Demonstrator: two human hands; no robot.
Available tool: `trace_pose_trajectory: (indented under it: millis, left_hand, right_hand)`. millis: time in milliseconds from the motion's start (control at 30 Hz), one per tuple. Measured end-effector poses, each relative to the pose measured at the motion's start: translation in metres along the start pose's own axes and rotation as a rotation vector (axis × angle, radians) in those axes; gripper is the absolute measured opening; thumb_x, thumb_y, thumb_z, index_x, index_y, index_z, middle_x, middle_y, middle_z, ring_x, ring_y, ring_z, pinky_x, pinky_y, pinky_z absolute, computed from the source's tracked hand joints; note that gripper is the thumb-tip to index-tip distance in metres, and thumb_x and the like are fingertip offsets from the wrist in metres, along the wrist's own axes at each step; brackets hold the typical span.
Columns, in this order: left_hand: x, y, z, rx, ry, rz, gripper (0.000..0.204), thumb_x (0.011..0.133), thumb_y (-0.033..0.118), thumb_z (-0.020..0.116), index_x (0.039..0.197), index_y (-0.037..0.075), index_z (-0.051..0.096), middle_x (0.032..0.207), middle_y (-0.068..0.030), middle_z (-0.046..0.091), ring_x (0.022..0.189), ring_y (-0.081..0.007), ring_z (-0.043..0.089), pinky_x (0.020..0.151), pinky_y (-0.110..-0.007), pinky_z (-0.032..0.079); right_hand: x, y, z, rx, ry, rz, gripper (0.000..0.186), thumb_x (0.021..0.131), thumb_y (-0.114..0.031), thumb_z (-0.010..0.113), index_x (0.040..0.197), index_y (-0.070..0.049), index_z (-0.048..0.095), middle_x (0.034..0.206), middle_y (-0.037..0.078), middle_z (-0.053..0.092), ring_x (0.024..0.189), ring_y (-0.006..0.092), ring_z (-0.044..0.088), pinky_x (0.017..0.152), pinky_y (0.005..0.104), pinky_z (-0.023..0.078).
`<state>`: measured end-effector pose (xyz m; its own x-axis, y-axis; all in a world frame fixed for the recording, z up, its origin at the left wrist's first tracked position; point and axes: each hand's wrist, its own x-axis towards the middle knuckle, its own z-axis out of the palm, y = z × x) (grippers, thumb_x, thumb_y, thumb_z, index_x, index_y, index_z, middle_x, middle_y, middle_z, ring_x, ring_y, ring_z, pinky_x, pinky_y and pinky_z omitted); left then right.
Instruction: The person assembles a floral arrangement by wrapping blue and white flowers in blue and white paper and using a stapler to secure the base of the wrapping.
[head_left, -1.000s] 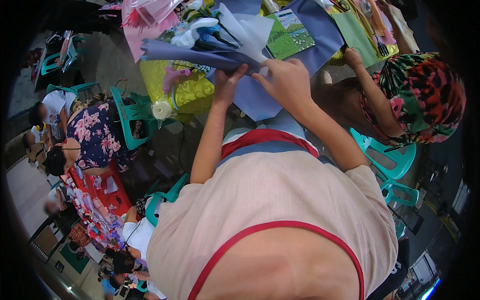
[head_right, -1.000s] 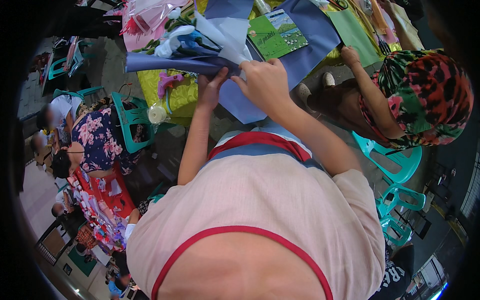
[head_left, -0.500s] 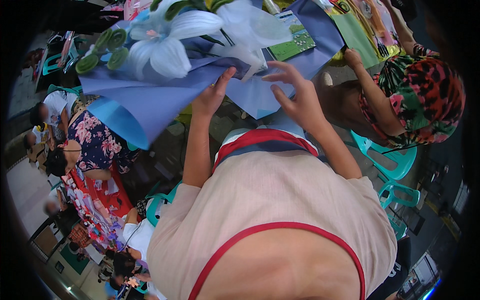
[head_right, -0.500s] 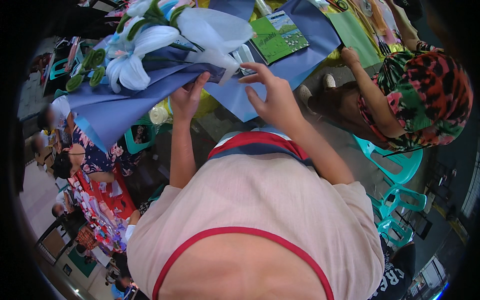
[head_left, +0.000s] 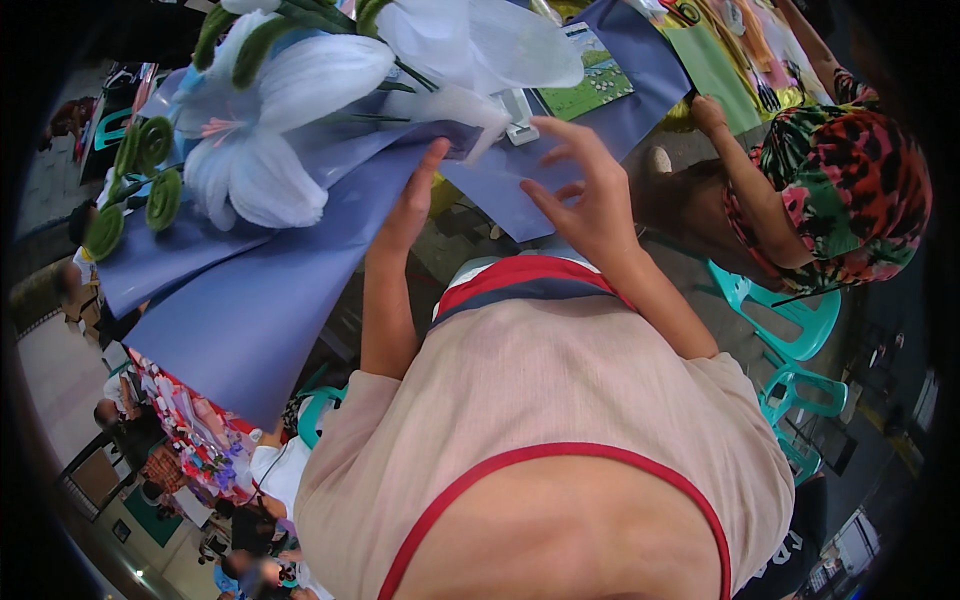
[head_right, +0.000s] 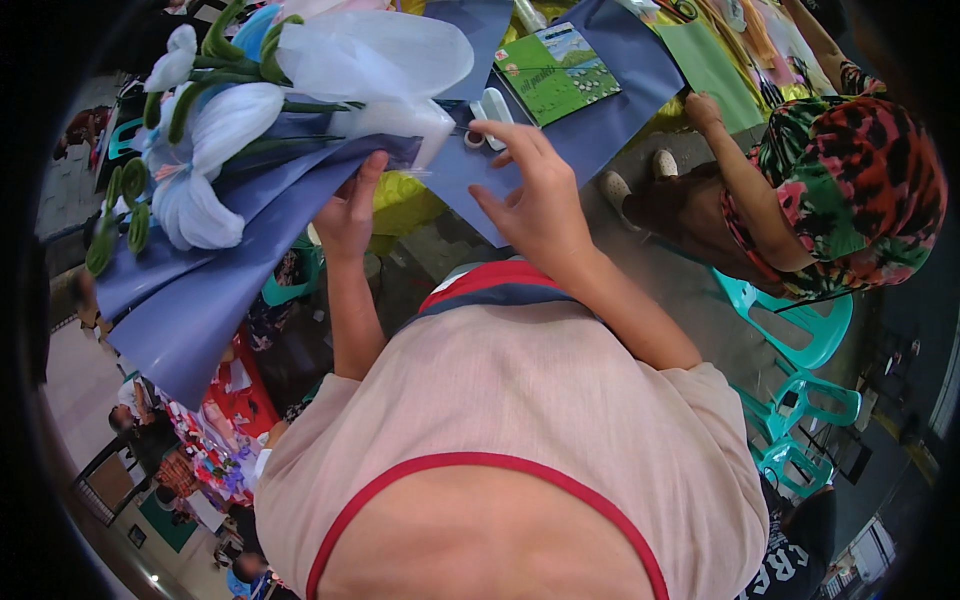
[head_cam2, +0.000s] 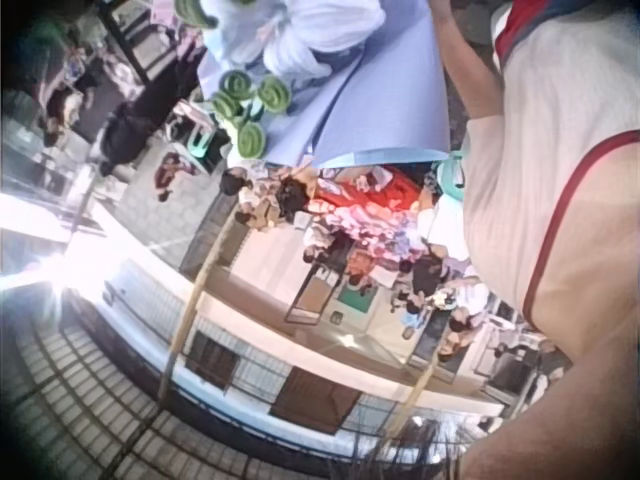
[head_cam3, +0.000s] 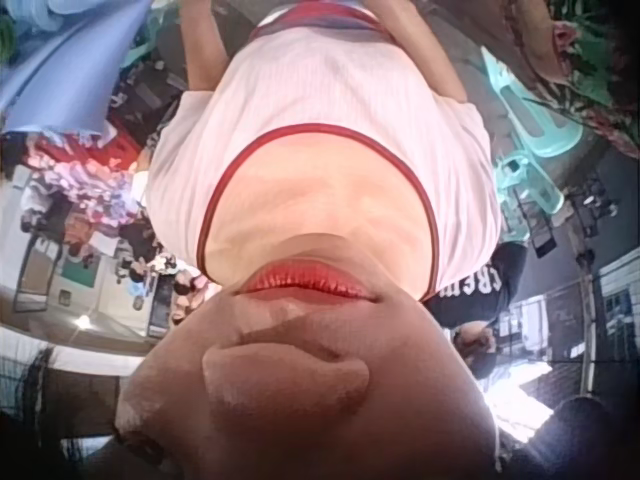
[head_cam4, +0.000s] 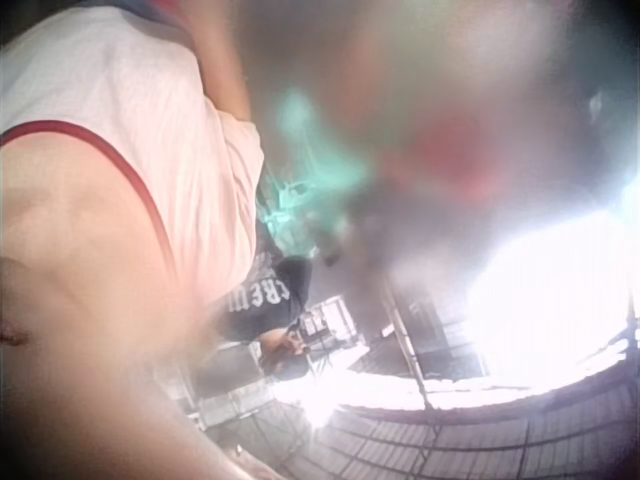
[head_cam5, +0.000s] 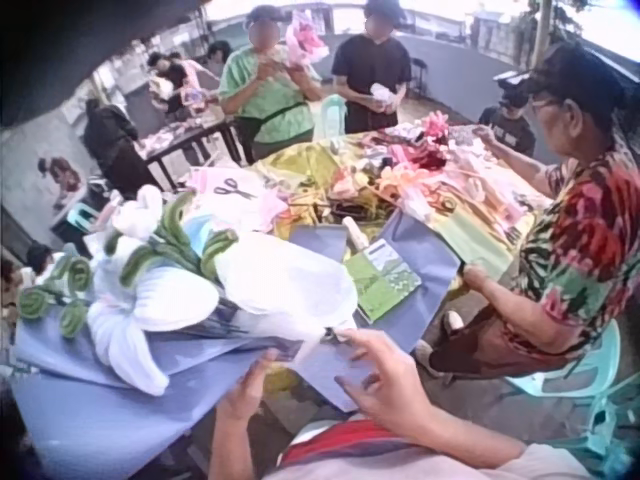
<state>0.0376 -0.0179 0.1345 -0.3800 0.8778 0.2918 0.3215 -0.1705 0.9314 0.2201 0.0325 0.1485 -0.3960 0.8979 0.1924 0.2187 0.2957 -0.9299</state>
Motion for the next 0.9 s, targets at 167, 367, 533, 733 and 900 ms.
trace_pose_trajectory:
  millis: [167,367,533,733,900]
  left_hand:
    - [0.005,0.002,-0.014,0.027,0.093,0.103,0.022,0.075,0.008,0.064,0.090,-0.005,0.054,0.089,-0.0083,0.057,0.079,-0.0147,0.053,0.074,-0.026,0.042]
    - [0.002,0.002,-0.023,-0.101,0.149,0.051,0.015,0.075,0.009,0.065,0.081,-0.003,0.058,0.079,-0.0048,0.059,0.072,-0.0109,0.054,0.067,-0.023,0.043]
    - [0.000,-0.003,-0.026,-0.219,0.138,-0.022,0.018,0.072,0.005,0.066,0.085,-0.004,0.056,0.083,-0.0055,0.058,0.074,-0.0113,0.053,0.070,-0.023,0.043]
    - [-0.004,-0.035,-0.027,-0.251,0.086,-0.092,0.024,0.070,0.008,0.068,0.087,-0.004,0.055,0.084,-0.0054,0.057,0.076,-0.0114,0.053,0.071,-0.023,0.042]
    - [-0.009,-0.045,-0.014,-0.394,0.111,-0.197,0.030,0.069,0.010,0.069,0.091,-0.002,0.054,0.088,-0.0051,0.056,0.080,-0.0116,0.052,0.074,-0.024,0.041]
  right_hand:
    - [0.007,0.013,-0.011,-0.099,-0.149,-0.022,0.030,0.063,-0.006,0.070,0.091,-0.006,0.059,0.078,0.008,0.060,0.065,0.0126,0.057,0.055,0.0235,0.046]
    - [0.018,0.014,-0.023,-0.043,-0.505,0.224,0.015,0.070,-0.011,0.067,0.073,0.002,0.060,0.062,0.003,0.057,0.058,0.0063,0.050,0.052,0.0207,0.040]
    - [0.021,0.017,-0.030,-0.100,-0.405,0.147,0.016,0.067,-0.018,0.069,0.071,-0.004,0.062,0.053,0.003,0.052,0.048,0.0086,0.045,0.045,0.0235,0.034]
    - [0.037,-0.030,-0.035,-0.531,-0.163,-0.471,0.029,0.063,-0.031,0.068,0.059,-0.007,0.053,0.054,0.003,0.049,0.046,0.0192,0.048,0.044,0.0289,0.037]
    - [0.049,-0.048,-0.034,-0.702,-0.154,-0.605,0.029,0.064,-0.034,0.066,0.059,-0.008,0.054,0.056,0.003,0.052,0.050,0.0214,0.052,0.044,0.0309,0.038]
